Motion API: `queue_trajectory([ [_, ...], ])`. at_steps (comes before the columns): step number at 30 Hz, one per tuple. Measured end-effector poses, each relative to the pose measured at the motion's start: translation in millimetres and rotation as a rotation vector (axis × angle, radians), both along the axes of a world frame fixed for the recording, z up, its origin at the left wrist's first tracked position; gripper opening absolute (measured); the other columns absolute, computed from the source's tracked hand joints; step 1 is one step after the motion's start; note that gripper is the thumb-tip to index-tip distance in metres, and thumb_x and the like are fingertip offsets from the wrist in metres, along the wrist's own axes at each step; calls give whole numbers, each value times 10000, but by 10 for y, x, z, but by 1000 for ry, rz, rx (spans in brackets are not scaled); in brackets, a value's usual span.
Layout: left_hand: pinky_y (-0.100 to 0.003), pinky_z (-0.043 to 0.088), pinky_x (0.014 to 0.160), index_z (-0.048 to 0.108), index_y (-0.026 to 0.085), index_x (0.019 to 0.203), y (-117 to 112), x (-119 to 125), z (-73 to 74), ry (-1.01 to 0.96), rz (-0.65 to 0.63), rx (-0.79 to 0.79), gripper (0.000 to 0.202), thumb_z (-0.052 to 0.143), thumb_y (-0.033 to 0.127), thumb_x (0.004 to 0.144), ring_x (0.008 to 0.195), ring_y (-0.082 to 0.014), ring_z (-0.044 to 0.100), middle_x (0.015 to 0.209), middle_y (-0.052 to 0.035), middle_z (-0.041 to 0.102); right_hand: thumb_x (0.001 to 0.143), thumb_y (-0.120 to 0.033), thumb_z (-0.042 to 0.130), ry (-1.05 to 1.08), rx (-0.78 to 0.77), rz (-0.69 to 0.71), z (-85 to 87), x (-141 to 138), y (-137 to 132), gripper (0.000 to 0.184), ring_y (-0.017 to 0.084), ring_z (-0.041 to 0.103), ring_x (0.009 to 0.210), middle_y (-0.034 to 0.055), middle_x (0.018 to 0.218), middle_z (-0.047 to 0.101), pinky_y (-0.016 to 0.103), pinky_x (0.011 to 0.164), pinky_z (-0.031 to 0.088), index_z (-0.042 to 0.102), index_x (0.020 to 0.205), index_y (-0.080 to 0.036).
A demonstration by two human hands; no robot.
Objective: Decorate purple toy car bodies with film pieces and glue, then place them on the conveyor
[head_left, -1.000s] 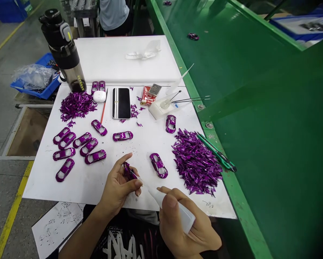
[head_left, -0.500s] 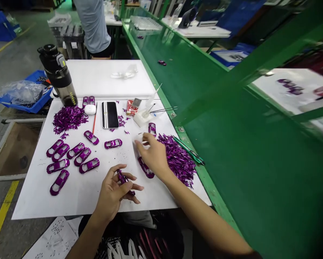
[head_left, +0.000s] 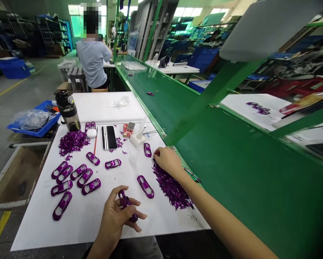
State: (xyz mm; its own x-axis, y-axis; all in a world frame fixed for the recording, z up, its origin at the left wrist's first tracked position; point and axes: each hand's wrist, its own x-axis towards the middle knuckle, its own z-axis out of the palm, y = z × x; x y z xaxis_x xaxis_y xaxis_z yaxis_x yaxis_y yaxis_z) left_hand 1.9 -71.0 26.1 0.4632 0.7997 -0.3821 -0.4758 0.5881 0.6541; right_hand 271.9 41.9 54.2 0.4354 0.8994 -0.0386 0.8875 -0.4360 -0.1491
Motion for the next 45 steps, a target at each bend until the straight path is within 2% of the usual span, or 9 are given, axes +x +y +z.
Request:
queue_trajectory([
  [8, -266, 588, 505, 526, 184, 1297, -4, 28, -19, -30, 44, 12, 731, 942, 407, 739, 784, -268, 769, 912, -75, 699, 965, -127, 650, 87, 183, -73, -77, 49, -79, 56, 273, 670, 795, 78, 848, 707, 341, 696, 468, 677, 922, -151],
  [11, -297, 613, 554, 548, 182, 1347, 12, 44, -52, -67, 33, 7, 687, 871, 479, 819, 835, -284, 777, 945, -102, 718, 977, -195, 535, 104, 337, -123, -80, 52, -134, 155, 315, 680, 808, 115, 901, 723, 367, 692, 451, 638, 1085, -154],
  [16, -343, 629, 599, 571, 186, 1396, 66, 55, -124, -124, 23, -25, 627, 775, 519, 905, 890, -326, 787, 962, -130, 750, 933, -292, 511, 164, 505, -71, 36, 3, -390, 170, 321, 700, 779, 93, 829, 731, 394, 736, 505, 652, 981, -209],
  [20, -321, 622, 556, 560, 179, 1362, 80, 73, -110, -57, 89, -33, 635, 798, 520, 882, 868, -329, 789, 937, -124, 756, 1042, -454, 600, 287, 640, 196, 117, -424, -940, 278, 292, 738, 785, 60, 914, 762, 367, 724, 596, 739, 1032, -213],
  [23, -345, 644, 578, 603, 155, 1230, 90, 85, -80, -29, 92, -49, 605, 832, 549, 832, 777, -284, 780, 907, -109, 757, 1108, -222, 587, 380, 755, 517, 73, -928, -1286, 153, 247, 757, 844, 59, 1052, 762, 319, 741, 637, 728, 1168, -212],
  [27, -281, 628, 579, 683, 157, 1161, 99, 88, -76, 46, 127, -60, 567, 857, 554, 795, 641, -158, 688, 743, -12, 681, 1080, -28, 526, 408, 853, 592, -78, -1350, -1389, 282, 221, 724, 810, 73, 1012, 724, 311, 737, 636, 634, 1285, -188],
  [37, -160, 536, 538, 771, 164, 1037, 35, 138, -108, 162, 201, 19, 438, 840, 535, 815, 676, -109, 611, 771, -15, 667, 1069, 27, 441, 307, 787, 770, -242, -1295, -1415, 464, 320, 667, 954, 177, 1144, 690, 469, 807, 635, 514, 1501, -126],
  [41, -170, 519, 509, 782, 156, 985, -13, 169, -104, 203, 287, -24, 406, 853, 510, 798, 683, -138, 655, 814, -44, 720, 1062, 23, 403, 398, 727, 732, -159, -1313, -1420, 460, 308, 651, 918, 155, 1135, 699, 441, 758, 642, 548, 1460, -155],
  [45, -242, 609, 681, 804, 159, 954, -52, 202, -68, 251, 390, 3, 366, 842, 493, 811, 782, -176, 721, 913, -77, 774, 1097, -81, 458, 545, 615, 667, -36, -1406, -1436, 332, 322, 642, 980, 130, 1167, 693, 472, 796, 643, 615, 1359, -210],
])
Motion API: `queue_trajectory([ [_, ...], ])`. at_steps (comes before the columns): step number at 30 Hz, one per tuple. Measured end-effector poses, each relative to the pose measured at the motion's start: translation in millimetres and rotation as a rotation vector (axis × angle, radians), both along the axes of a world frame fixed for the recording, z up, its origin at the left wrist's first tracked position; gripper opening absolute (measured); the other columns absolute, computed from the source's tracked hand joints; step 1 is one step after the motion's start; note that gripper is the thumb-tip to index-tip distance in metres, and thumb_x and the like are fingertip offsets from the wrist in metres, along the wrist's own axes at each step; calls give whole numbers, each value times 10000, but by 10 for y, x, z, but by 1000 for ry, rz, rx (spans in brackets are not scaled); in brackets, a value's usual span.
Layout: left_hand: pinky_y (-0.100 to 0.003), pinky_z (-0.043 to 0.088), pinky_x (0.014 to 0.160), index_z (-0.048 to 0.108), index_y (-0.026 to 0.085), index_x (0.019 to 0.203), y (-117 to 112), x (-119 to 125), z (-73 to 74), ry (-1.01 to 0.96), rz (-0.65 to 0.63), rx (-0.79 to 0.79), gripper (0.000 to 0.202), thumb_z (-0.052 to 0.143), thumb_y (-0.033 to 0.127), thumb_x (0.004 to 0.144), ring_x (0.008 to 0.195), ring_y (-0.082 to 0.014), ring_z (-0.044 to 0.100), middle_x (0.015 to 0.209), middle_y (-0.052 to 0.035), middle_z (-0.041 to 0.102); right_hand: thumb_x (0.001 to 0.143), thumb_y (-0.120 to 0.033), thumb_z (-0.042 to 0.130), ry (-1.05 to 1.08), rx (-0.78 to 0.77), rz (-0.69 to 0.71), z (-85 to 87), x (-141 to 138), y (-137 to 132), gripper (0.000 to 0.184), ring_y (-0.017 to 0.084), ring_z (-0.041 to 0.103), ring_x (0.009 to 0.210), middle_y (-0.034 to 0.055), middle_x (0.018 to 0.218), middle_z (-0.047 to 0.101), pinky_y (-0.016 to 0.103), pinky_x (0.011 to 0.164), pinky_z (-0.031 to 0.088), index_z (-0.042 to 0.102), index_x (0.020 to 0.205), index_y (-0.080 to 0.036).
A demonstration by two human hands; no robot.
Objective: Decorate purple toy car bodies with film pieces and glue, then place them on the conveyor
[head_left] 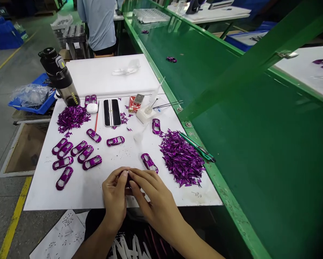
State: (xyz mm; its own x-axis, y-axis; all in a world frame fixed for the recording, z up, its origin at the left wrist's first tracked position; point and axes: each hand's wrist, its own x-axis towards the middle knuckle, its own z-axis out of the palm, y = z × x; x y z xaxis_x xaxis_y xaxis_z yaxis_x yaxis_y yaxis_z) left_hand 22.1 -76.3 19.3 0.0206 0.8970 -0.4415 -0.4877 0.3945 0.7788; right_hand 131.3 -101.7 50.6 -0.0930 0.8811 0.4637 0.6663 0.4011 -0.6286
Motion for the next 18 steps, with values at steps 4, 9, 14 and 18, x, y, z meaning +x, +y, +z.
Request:
queue_trajectory([
  [4, -303, 607, 914, 818, 162, 949, -38, 9, 65, 31, 39, 4, 328, 837, 466, 829, 972, -228, 750, 1002, -96, 796, 1063, -73, 508, -65, 58, -101, -47, -135, -27, 319, 358, 620, 1055, 183, 1270, 661, 521, 847, 637, 604, 1357, -149],
  [9, -362, 541, 1086, 751, 237, 1308, -335, -285, 117, 210, -154, 126, 409, 655, 484, 996, 1276, -272, 655, 1359, -101, 707, 1029, -104, 511, -20, -99, -50, -31, -175, -102, 225, 329, 676, 971, 138, 1101, 700, 464, 768, 654, 618, 1210, -185],
  [14, -364, 572, 1019, 281, 305, 1670, -699, -820, 89, 99, -356, 92, 1089, 911, 338, 782, 1202, -277, 682, 1472, -119, 615, 1006, -276, 644, 469, -825, 222, 248, -197, -174, 376, 283, 718, 1066, 63, 1211, 705, 411, 926, 640, 563, 1373, -274],
  [18, -254, 586, 784, 582, 160, 1424, -722, -961, 38, -37, -546, -219, 772, 847, 105, 701, 928, -200, 734, 1078, -83, 750, 975, -317, 665, 467, -1177, 404, 304, -165, -115, 215, 311, 720, 1084, 60, 1147, 737, 435, 974, 622, 673, 1181, -255],
])
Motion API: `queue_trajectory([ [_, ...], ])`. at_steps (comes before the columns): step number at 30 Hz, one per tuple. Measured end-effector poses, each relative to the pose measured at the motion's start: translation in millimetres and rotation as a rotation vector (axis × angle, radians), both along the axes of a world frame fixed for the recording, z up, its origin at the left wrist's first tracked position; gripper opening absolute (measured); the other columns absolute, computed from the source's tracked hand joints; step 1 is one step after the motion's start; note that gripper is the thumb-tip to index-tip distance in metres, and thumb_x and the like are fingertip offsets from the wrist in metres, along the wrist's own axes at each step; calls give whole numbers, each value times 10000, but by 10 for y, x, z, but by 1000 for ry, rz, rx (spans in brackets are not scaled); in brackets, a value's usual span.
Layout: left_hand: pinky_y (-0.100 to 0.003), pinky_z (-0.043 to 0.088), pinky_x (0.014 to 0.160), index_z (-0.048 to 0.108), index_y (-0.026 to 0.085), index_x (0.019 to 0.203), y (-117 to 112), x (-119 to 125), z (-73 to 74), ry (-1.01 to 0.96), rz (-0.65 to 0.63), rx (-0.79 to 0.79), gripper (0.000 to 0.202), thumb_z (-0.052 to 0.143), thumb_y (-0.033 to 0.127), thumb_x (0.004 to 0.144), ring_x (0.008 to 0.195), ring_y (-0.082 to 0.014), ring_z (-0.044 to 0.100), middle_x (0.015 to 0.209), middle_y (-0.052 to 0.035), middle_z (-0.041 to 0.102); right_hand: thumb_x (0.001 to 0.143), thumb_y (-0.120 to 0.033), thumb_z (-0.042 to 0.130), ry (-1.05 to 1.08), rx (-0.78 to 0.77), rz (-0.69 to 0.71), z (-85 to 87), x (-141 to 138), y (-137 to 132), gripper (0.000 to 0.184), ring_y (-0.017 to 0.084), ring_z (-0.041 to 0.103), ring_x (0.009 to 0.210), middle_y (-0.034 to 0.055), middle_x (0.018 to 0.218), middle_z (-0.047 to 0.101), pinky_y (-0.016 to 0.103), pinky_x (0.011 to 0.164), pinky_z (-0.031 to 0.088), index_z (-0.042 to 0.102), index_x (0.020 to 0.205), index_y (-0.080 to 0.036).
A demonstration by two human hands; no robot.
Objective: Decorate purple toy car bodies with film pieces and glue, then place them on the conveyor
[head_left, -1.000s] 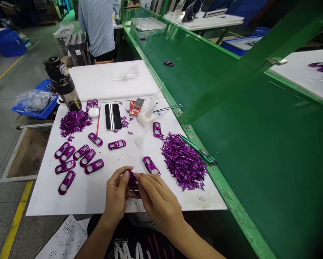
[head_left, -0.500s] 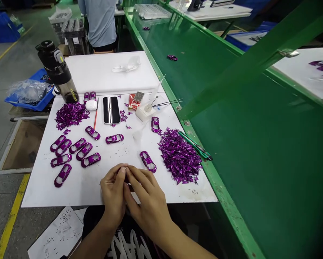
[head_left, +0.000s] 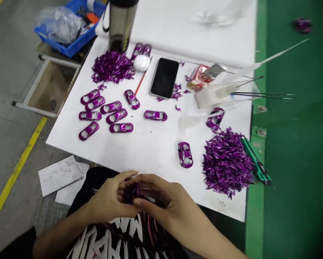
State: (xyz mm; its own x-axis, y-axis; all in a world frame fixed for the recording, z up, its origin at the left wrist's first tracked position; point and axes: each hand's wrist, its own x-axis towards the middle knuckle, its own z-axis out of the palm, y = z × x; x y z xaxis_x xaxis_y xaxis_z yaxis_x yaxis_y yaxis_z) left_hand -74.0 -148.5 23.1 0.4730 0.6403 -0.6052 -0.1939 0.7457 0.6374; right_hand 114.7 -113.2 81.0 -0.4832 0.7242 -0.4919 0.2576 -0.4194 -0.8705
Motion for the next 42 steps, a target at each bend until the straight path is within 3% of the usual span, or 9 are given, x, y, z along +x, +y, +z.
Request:
queue_trajectory([
  [3, -181, 341, 378, 661, 132, 1030, 88, 135, -52, -72, -147, -198, 368, 674, 34, 675, 407, -121, 522, 516, 53, 566, 966, -317, 639, -145, 11, 136, -83, 85, 107, 185, 311, 746, 995, 57, 1056, 759, 411, 868, 647, 674, 1132, -243],
  [6, -194, 230, 333, 509, 176, 592, 166, 361, -65, -42, -105, -354, 211, 569, 6, 702, 297, -92, 378, 359, 51, 410, 943, -265, 641, -295, 90, 275, -183, 168, 280, 164, 291, 758, 907, 38, 986, 766, 355, 745, 634, 677, 1101, -235],
  [12, -208, 174, 340, 438, 217, 635, 190, 601, -15, -17, 117, -513, 300, 512, -57, 735, 294, -68, 278, 364, 109, 305, 880, -18, 778, -674, -51, 578, -257, 57, 712, 273, 235, 729, 702, -23, 759, 719, 264, 540, 539, 598, 900, -222],
  [22, -216, 152, 360, 424, 213, 625, 210, 647, -94, -36, 142, -582, 327, 557, -61, 746, 300, -46, 230, 384, 124, 267, 793, -66, 870, -788, -167, 688, -313, -96, 920, 298, 263, 723, 715, -12, 758, 715, 281, 555, 530, 625, 873, -216],
  [28, -257, 545, 688, 695, 135, 917, 82, 135, -113, -178, -83, -167, 109, 755, 149, 827, 735, -156, 674, 806, -38, 704, 888, -282, 695, -367, -34, 416, -119, -1, 507, 144, 293, 739, 827, 42, 920, 759, 360, 735, 593, 717, 1013, -213],
  [33, -418, 534, 1027, 568, 253, 1483, 78, -242, -5, -16, -221, 252, 576, 708, 280, 924, 1125, -270, 698, 1239, -90, 718, 953, -314, 660, -284, 230, 207, 105, -37, 60, 163, 274, 719, 963, 36, 1059, 752, 351, 870, 562, 730, 1078, -237],
  [37, -385, 602, 878, 581, 248, 1456, 326, 6, 64, -61, -189, 245, 554, 719, 305, 922, 950, -241, 763, 1199, -95, 698, 1015, -456, 618, -538, 547, -217, 74, 277, 194, 265, 288, 712, 820, 44, 885, 735, 366, 759, 561, 734, 903, -246],
  [40, -326, 603, 690, 629, 173, 1244, 600, 350, 45, -171, -34, 265, 436, 770, 381, 888, 758, -198, 751, 1093, -99, 686, 794, -605, 759, -620, 663, -695, -156, 586, 674, 439, 385, 677, 988, 128, 1016, 722, 504, 923, 541, 669, 981, -218],
  [42, -290, 571, 615, 596, 162, 1186, 771, 564, 21, -212, 82, 262, 489, 824, 424, 841, 712, -179, 723, 1045, -104, 699, 632, -634, 834, -482, 593, -750, -292, 710, 1034, 619, 421, 627, 1115, 170, 1112, 701, 571, 1030, 480, 637, 1028, -200],
])
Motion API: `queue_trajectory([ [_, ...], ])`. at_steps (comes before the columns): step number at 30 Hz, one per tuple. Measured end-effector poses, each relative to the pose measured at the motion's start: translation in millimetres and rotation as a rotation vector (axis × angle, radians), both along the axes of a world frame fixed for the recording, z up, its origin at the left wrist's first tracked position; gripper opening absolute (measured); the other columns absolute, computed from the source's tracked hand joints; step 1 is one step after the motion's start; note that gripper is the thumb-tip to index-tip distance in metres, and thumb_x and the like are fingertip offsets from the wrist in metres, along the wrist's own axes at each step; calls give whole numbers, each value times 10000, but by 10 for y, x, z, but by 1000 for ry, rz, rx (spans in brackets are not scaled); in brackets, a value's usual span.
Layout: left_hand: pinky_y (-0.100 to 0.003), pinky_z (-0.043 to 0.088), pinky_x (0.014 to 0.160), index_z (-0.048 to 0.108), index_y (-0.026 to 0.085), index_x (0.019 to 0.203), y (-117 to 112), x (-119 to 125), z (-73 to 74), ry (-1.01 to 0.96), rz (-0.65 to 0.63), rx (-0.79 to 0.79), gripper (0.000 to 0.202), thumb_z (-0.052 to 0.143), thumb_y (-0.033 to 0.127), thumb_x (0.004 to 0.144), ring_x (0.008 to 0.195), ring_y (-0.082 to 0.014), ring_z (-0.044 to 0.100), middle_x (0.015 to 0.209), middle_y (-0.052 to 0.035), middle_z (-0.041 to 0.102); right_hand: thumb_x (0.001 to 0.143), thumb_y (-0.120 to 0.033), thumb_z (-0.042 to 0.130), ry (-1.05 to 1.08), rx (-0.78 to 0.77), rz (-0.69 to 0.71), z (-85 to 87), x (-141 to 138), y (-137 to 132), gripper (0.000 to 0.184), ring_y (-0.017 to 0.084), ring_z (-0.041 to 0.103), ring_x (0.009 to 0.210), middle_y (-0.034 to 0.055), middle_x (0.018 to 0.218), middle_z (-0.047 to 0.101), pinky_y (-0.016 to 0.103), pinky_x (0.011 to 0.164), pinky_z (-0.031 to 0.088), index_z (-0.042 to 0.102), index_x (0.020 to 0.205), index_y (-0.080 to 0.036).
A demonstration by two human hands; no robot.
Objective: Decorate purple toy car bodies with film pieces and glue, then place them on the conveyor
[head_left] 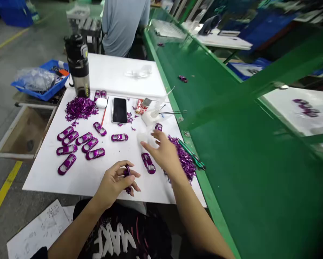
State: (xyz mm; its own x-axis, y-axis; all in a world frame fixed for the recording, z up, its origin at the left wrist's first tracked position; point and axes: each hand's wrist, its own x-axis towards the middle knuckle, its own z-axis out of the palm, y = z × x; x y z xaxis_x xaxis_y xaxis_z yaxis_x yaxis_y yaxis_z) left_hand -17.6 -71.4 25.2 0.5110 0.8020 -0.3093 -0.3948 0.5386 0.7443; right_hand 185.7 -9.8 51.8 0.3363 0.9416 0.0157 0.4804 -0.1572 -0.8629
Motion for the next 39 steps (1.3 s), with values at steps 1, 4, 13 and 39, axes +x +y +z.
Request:
queue_trajectory([
  [1, -280, 558, 592, 583, 162, 1174, 68, 89, -12, -16, 31, -18, 523, 849, 435, 817, 710, -177, 713, 1044, -110, 704, 608, -658, 837, 84, -5, 36, -37, 34, 145, 653, 411, 629, 1119, 168, 1104, 701, 565, 1038, 480, 629, 1023, -198],
  [4, -295, 566, 584, 553, 186, 1223, 179, 259, -46, -46, 65, -74, 573, 859, 451, 816, 787, -193, 699, 1097, -119, 694, 718, -794, 734, 289, 5, 129, -7, 93, 314, 656, 316, 695, 953, 108, 976, 703, 459, 921, 570, 596, 999, -217],
  [13, -231, 501, 599, 571, 242, 1300, 142, 304, -147, -26, 163, -52, 595, 896, 330, 810, 798, -116, 574, 1074, -51, 621, 953, -586, 786, 502, 323, -242, 348, 1, -433, 440, 180, 358, 452, -60, 608, 425, 291, 450, 341, 501, 838, -271],
  [39, -218, 507, 583, 528, 242, 1294, 191, 321, -183, -47, 190, -98, 657, 919, 269, 767, 732, -103, 588, 1043, -31, 630, 1021, -80, 628, -30, 597, 68, -59, -374, -828, 273, 196, 523, 512, -4, 688, 558, 326, 463, 424, 575, 801, -232],
])
